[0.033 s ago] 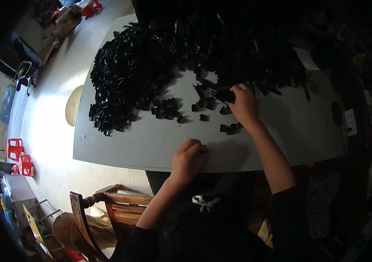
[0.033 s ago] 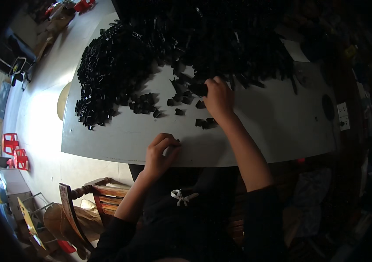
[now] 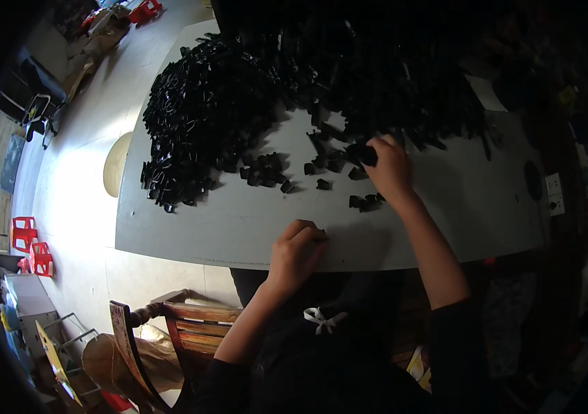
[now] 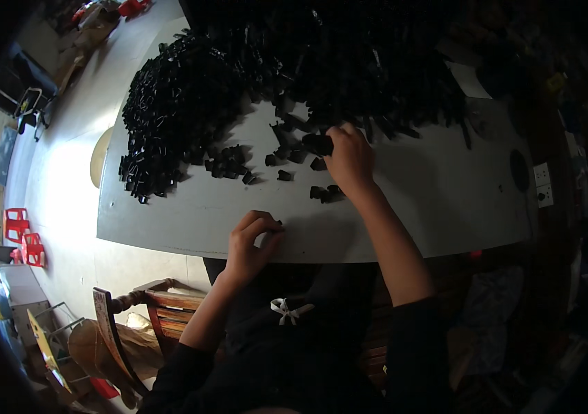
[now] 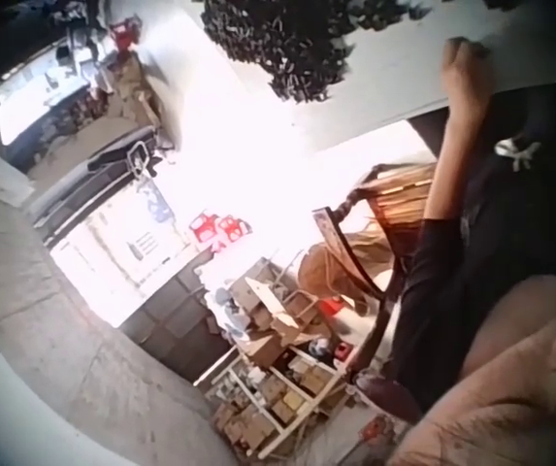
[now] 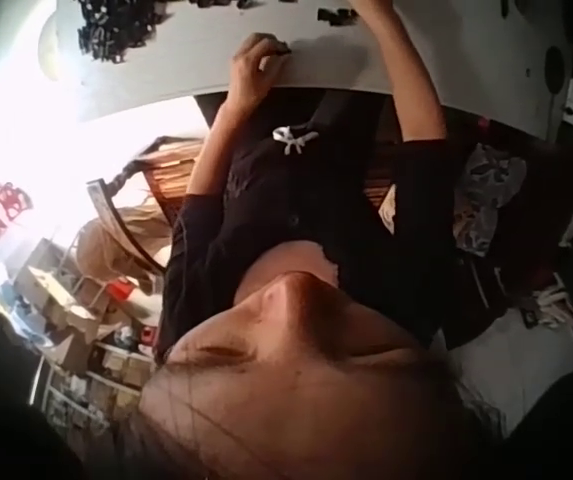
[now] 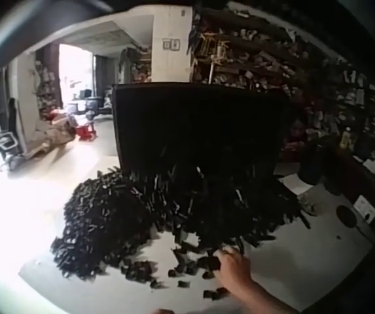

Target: Assembling small black plastic components by hand at a workstation.

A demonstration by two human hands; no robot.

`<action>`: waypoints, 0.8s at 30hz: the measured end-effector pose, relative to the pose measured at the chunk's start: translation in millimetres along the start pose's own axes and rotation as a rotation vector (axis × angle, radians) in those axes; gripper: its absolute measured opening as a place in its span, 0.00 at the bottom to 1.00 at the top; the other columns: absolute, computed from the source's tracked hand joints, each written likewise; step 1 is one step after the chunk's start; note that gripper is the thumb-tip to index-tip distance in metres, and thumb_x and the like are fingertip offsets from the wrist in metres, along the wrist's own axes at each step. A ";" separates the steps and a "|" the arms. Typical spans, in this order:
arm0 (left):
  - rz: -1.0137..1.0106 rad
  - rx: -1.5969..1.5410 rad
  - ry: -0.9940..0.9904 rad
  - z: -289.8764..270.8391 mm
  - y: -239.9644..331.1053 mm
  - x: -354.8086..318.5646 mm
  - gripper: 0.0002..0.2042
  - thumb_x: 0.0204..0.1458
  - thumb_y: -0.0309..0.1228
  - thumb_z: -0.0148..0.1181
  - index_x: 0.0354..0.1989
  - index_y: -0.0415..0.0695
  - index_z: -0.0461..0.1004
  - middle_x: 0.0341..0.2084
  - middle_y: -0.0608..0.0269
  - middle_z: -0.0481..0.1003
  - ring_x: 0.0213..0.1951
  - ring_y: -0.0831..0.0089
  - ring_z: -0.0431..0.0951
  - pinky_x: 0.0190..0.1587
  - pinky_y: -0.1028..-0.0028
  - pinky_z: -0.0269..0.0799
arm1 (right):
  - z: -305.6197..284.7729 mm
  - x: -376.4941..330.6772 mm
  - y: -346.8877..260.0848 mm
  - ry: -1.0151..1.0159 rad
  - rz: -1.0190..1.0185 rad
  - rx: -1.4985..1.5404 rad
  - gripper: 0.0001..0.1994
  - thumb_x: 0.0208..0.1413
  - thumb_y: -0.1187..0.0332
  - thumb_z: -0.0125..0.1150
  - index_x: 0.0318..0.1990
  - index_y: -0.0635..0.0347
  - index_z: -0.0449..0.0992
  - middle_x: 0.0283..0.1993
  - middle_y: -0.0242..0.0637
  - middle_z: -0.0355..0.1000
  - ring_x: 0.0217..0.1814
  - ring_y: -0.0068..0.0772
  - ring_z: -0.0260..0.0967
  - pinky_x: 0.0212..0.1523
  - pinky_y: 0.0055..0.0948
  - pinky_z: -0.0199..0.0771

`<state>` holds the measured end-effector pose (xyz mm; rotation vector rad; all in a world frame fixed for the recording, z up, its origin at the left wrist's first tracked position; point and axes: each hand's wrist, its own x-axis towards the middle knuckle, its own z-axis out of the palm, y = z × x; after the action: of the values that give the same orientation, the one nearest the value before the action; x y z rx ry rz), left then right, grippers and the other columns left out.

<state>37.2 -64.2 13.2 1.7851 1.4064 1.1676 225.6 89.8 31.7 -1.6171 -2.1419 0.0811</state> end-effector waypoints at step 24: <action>0.074 -0.184 -0.074 -40.5 60.3 -18.3 0.09 0.39 0.17 0.67 0.29 0.40 0.75 0.35 0.57 0.77 0.34 0.67 0.79 0.35 0.74 0.75 | -100.2 -135.5 -50.4 -0.216 -0.405 0.565 0.17 0.44 0.70 0.64 0.44 0.66 0.74 0.39 0.39 0.66 0.38 0.38 0.67 0.36 0.33 0.69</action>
<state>27.3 -101.5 77.4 1.7448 1.1606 1.2149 247.3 -73.2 94.2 -0.8743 -2.2807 0.6895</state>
